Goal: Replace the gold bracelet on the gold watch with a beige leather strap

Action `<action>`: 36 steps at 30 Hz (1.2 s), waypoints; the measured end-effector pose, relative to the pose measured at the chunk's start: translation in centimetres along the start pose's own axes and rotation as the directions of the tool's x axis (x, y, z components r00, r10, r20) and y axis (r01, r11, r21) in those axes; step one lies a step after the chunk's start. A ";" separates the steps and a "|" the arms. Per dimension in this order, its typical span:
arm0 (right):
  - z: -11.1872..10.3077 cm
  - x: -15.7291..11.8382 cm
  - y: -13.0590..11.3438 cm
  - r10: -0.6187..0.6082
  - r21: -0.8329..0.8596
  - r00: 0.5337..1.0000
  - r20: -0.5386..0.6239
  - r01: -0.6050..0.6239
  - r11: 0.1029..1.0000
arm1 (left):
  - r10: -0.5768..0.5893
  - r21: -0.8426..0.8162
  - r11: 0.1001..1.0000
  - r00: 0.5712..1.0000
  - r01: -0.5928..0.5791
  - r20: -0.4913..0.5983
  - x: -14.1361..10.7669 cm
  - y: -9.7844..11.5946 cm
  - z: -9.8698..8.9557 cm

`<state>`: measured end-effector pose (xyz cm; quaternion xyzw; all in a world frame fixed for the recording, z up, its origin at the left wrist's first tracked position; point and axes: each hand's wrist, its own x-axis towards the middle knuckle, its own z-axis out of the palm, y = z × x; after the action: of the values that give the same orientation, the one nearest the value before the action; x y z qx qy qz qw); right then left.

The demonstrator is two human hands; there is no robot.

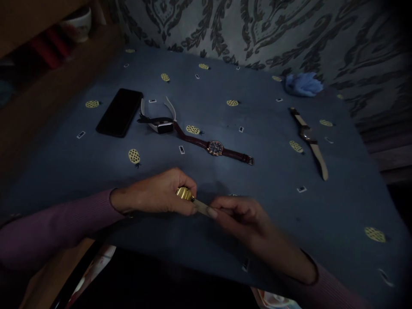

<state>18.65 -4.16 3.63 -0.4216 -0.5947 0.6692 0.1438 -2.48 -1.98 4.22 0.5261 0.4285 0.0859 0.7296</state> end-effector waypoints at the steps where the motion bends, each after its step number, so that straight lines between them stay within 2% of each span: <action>1: 0.0 0.1 0.1 -0.006 0.004 1.000 0.004 0.006 1.000 | -0.002 0.004 1.000 1.000 0.002 0.001 0.0 0.1 0.0; 4: 0.1 0.5 0.4 -0.027 0.029 0.999 0.035 0.026 0.999 | -0.007 0.016 1.000 1.000 0.007 0.021 0.0 0.2 0.0; 7: 0.1 0.7 0.5 0.000 0.069 0.998 0.065 -0.004 0.998 | 0.011 0.011 1.000 0.999 -0.012 0.043 0.0 0.2 0.1; 16: 0.0 0.8 0.1 0.028 0.100 0.997 0.071 -0.035 0.994 | 0.089 -0.029 0.996 0.996 -0.089 -0.007 -0.1 0.0 0.4; 25: -0.1 0.9 -0.1 0.045 0.087 0.993 0.113 -0.055 0.995 | 0.076 -0.078 0.994 0.996 -0.072 0.054 -0.1 -0.3 0.1; 36: -0.1 1.1 0.0 0.025 0.086 0.991 0.128 -0.036 0.996 | 0.130 -0.089 0.989 0.987 -0.122 0.091 0.1 -0.8 -0.2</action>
<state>18.04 -3.30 3.19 -0.3805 -0.5662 0.7222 0.1138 -2.77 -2.13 3.45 0.5250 0.3545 0.1239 0.7638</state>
